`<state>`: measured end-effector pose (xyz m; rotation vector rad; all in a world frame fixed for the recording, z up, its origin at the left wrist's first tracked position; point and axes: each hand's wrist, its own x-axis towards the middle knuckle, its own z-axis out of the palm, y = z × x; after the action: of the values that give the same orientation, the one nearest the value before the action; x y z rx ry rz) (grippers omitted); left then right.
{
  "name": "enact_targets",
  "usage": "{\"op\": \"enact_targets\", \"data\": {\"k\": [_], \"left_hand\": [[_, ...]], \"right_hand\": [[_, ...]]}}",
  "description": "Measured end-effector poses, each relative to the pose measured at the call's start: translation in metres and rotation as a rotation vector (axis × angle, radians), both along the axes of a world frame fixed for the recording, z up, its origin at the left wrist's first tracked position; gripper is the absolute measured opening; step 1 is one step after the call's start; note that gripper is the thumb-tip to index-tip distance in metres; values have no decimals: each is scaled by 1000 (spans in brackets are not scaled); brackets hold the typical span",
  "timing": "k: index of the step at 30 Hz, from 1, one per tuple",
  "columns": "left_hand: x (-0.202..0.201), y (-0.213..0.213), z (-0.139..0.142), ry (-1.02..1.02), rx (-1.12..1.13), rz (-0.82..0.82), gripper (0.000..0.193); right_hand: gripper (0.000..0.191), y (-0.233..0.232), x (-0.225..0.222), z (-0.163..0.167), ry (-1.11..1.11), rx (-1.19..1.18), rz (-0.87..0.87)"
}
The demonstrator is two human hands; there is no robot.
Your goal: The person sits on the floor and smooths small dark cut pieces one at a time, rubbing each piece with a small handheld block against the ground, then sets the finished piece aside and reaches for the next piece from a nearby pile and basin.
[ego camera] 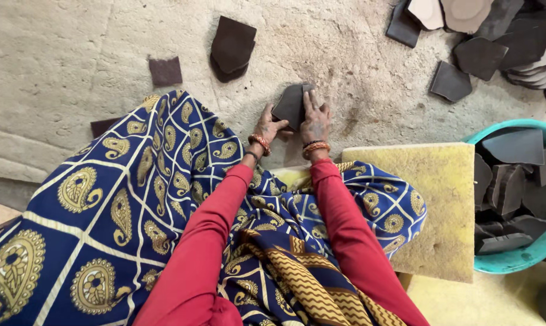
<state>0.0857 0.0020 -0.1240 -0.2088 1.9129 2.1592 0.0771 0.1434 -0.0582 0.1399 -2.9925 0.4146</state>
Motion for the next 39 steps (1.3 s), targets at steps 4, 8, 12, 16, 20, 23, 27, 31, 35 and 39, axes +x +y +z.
{"op": "enact_targets", "data": {"k": [4, 8, 12, 16, 20, 23, 27, 31, 35, 39], "left_hand": [[1, 1, -9, 246, -318, 105, 74], [-1, 1, -11, 74, -131, 23, 55], [0, -1, -4, 37, -26, 35, 50], [0, -1, 8, -46, 88, 19, 57], [-1, 1, 9, -222, 265, 93, 75], [1, 3, 1, -40, -41, 82, 72], [-3, 2, -5, 173, -158, 64, 72], [2, 0, -5, 70, -54, 58, 57], [1, -2, 3, -11, 94, 21, 51], [-2, -3, 9, 32, -10, 0, 53]], "right_hand": [[75, -14, 12, 1, -38, -45, 70], [74, -21, 24, 3, -99, -9, 141], [71, -17, 32, 4, -42, -53, 153], [75, -3, 13, 4, -116, -33, 23], [82, 2, 0, 3, 16, 119, -32], [67, -4, 5, 6, -116, -187, -14], [65, -15, 19, 8, -44, -42, 130], [63, -24, 41, 8, -48, -46, 126], [73, -11, 29, 7, -181, -60, -2], [79, 4, 8, 6, -38, 97, -37]]}}
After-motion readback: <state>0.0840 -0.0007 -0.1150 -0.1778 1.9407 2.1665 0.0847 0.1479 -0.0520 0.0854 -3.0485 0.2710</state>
